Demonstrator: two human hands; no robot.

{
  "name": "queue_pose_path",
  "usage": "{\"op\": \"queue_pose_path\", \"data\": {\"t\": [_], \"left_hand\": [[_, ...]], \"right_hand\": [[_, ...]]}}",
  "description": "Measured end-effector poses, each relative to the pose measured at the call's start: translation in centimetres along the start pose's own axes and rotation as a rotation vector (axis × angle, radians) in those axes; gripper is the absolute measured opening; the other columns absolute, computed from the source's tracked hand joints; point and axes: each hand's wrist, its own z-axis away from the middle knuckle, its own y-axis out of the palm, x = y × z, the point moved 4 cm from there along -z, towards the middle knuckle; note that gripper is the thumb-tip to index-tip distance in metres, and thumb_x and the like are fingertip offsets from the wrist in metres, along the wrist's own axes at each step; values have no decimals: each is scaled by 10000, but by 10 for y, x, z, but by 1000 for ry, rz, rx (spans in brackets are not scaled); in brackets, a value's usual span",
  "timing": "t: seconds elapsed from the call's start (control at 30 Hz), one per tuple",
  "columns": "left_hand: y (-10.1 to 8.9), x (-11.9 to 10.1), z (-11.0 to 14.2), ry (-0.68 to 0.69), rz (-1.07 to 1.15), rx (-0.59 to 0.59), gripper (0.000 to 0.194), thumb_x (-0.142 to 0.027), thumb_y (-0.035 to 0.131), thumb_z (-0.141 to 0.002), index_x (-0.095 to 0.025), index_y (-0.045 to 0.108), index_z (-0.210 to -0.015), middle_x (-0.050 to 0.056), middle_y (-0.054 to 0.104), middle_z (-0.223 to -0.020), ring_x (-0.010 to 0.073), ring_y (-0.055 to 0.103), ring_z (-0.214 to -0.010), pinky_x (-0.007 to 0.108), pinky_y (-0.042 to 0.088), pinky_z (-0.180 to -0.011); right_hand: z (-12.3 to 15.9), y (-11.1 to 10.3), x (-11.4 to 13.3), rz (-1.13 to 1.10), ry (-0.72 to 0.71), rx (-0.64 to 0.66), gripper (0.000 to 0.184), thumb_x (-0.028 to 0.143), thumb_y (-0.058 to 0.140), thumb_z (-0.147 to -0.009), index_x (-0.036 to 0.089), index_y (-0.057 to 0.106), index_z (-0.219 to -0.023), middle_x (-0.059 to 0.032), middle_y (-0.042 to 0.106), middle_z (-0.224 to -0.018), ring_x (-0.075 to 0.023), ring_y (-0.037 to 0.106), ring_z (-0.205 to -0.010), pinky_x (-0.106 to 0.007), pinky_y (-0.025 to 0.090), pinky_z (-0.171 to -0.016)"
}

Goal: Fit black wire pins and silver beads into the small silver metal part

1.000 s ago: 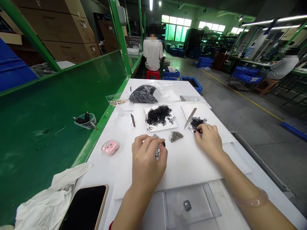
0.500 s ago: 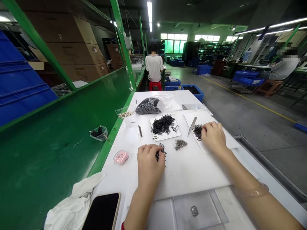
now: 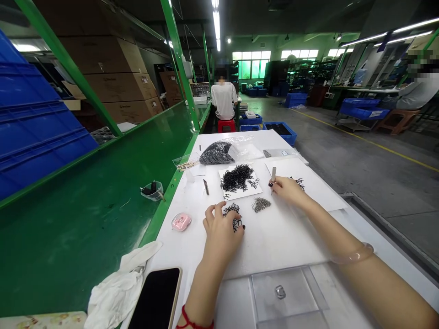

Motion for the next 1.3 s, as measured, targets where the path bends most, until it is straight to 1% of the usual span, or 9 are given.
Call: {"op": "queue_pose_path", "data": {"t": [0.27, 0.43, 0.53, 0.7, 0.83, 0.97, 1.07, 1.2, 1.3], "left_hand": [[5, 0, -4, -19, -4, 93, 293, -337, 586, -943, -199, 600, -1201, 102, 561, -1331, 249, 568, -1172, 484, 493, -987], [2, -2, -3, -13, -5, 102, 283, -332, 586, -943, -194, 606, -1189, 100, 567, -1321, 248, 567, -1175, 486, 488, -994], [0, -6, -2, 10, -1, 112, 266, -321, 585, -944, -194, 614, -1175, 98, 567, -1323, 249, 560, -1189, 489, 480, -1004], [0, -18, -1, 77, 25, 171, 242, -294, 595, -938, -191, 625, -1155, 94, 569, -1323, 255, 547, -1209, 494, 476, -1009], [2, -25, 1, 98, 57, 196, 221, -278, 602, -934, -182, 633, -1131, 92, 580, -1306, 255, 547, -1210, 496, 476, -1008], [5, -26, 2, 84, 118, 197, 205, -277, 605, -931, -178, 640, -1107, 89, 594, -1282, 253, 553, -1201, 497, 474, -1007], [5, -27, 2, 63, 197, 213, 183, -284, 605, -932, -170, 649, -1068, 84, 621, -1230, 242, 572, -1170, 488, 479, -999], [1, -32, 1, 31, 365, 256, 166, -300, 616, -926, -152, 653, -990, 69, 657, -1114, 212, 615, -1072, 437, 516, -938], [-6, -34, 1, -44, 490, 290, 159, -301, 625, -919, -146, 645, -947, 53, 665, -1027, 187, 635, -976, 399, 537, -877]], "right_hand": [[5, -9, -4, -367, 131, -10, 321, 378, 548, -965, 149, 579, -1188, -83, 626, -1115, -170, 636, -924, -360, 571, -799], [21, -20, 5, -480, 95, -55, 363, 414, 532, -969, 147, 564, -1213, -85, 626, -1110, -177, 638, -925, -372, 567, -804], [45, -20, 4, -463, 12, -45, 346, 420, 525, -971, 147, 585, -1176, -83, 634, -1105, -182, 635, -957, -398, 549, -859], [77, -2, -16, -348, -38, 98, 289, 388, 558, -957, 136, 617, -1087, -70, 646, -1055, -184, 631, -966, -409, 533, -886], [76, -2, -18, -277, -47, 105, 247, 350, 589, -942, 135, 628, -1055, -66, 648, -1051, -184, 629, -972, -408, 532, -890], [75, -16, -7, -336, -69, -3, 271, 370, 577, -948, 135, 621, -1077, -71, 647, -1064, -186, 633, -975, -407, 541, -883], [80, -17, -8, -394, -65, -66, 320, 407, 540, -965, 136, 598, -1125, -80, 637, -1094, -189, 634, -983, -402, 550, -869], [85, -2, -25, -314, 8, -3, 236, 337, 591, -944, 130, 619, -1052, -42, 644, -952, -134, 627, -800, -316, 561, -736], [86, 5, -30, -264, 49, 34, 206, 309, 608, -935, 127, 625, -1029, -25, 641, -898, -119, 618, -749, -292, 556, -698]]}}
